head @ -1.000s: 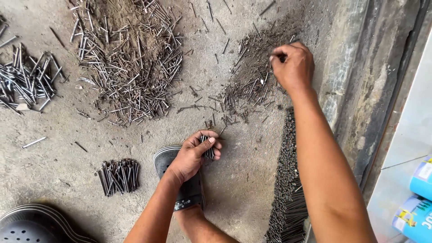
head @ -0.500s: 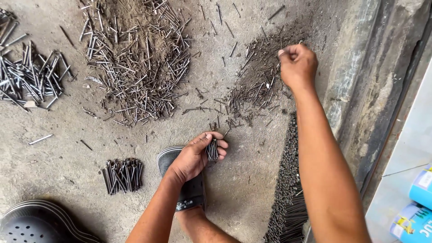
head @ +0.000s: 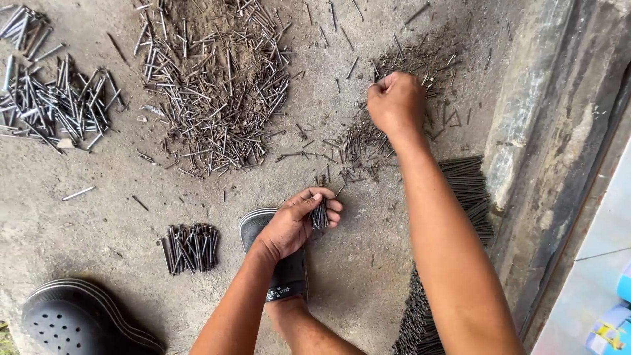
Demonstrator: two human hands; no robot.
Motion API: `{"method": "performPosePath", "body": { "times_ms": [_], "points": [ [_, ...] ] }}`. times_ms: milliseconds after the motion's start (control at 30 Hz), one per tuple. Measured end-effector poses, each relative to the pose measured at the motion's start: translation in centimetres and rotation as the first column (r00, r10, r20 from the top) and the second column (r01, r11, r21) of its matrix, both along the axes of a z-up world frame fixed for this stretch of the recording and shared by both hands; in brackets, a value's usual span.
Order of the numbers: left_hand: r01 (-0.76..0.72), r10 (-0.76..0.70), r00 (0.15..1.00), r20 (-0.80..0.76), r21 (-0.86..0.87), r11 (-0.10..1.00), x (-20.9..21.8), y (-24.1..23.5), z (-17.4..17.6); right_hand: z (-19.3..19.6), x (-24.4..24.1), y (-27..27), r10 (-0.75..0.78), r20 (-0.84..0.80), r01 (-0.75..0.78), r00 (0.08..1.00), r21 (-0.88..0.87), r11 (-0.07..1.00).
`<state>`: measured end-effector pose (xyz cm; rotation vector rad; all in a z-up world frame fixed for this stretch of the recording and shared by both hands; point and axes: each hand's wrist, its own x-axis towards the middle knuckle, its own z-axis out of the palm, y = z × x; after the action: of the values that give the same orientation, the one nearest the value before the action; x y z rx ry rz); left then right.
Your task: The person sits on the ground and sorts scattered nails by hand into neat piles. They pick up nails from the floor, align them, and place them into organized stacks, occasionally shifting piles to continue sorting.
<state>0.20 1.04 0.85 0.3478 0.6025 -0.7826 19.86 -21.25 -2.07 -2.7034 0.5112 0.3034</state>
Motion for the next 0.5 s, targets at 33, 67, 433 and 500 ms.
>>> {"method": "performPosePath", "body": {
  "times_ms": [33, 67, 433, 500],
  "points": [
    [0.001, -0.001, 1.000, -0.001, 0.002, 1.000, 0.0, -0.1, -0.2, 1.4, -0.4, 0.3, -0.001, -0.001, 0.001, 1.000, 0.002, 1.000],
    [-0.008, 0.008, 1.000, 0.004, -0.012, 1.000, 0.0, -0.1, -0.4, 2.8, -0.8, 0.5, -0.126, -0.034, 0.131, 0.991, 0.229, 0.965],
    [-0.038, 0.038, 0.999, -0.017, -0.005, 0.999, 0.3, 0.1, 0.3, 10.9, -11.2, 1.8, -0.010, -0.471, 0.371, 0.882, 0.682, 0.630],
    [-0.054, 0.054, 0.998, -0.020, 0.000, 0.999, 0.7, 0.0, 0.5, 12.8, -13.3, 3.6, -0.035, -0.474, 0.361, 0.880, 0.618, 0.699]
  ]
}}
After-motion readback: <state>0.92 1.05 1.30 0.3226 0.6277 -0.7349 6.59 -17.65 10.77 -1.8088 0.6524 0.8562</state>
